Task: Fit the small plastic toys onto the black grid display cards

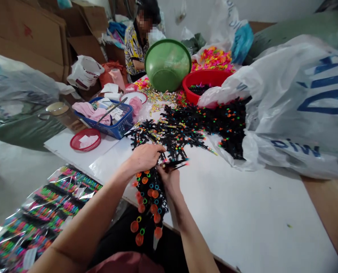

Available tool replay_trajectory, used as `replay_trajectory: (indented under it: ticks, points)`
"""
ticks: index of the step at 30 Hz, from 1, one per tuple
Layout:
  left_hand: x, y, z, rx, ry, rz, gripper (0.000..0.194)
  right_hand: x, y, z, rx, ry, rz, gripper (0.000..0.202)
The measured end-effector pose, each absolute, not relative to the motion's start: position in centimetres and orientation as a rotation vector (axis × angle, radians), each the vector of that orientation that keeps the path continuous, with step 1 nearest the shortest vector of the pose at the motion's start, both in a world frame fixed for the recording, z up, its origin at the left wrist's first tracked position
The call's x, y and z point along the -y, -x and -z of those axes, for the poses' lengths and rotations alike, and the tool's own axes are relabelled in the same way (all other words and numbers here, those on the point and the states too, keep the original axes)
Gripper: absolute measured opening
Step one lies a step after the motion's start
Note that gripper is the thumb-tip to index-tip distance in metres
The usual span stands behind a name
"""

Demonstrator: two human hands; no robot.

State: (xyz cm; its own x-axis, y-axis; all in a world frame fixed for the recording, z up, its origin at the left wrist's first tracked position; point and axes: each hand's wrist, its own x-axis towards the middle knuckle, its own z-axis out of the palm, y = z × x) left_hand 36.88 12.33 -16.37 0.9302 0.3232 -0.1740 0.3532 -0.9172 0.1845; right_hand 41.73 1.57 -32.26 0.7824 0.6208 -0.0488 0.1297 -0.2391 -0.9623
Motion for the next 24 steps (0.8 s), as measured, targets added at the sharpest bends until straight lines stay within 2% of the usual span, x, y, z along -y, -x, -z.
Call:
replay_trajectory:
  ticks: [6,12,16,21,24]
  points:
    - [-12.6,-37.0,16.7,-0.544,-2.863,0.162,0.039,-3.3,-40.7,30.8,0.979,2.428,-0.342,0.023]
    - [-12.8,-37.3,16.4,-0.732,-2.832,0.146,0.052,-4.2,-41.0,29.8,1.208,2.414,-0.370,0.017]
    - [-12.4,-37.5,16.3,-0.756,-2.939,0.206,0.048,-3.3,-41.2,30.0,1.239,2.381,-0.384,0.021]
    - [-12.4,-37.5,16.3,-0.743,-2.942,0.259,0.045,-0.2,-48.8,28.8,1.240,2.346,-0.406,0.012]
    - [-12.5,-37.4,16.3,-0.729,-2.937,0.248,0.044,2.8,-56.1,28.1,0.989,2.485,-0.247,0.018]
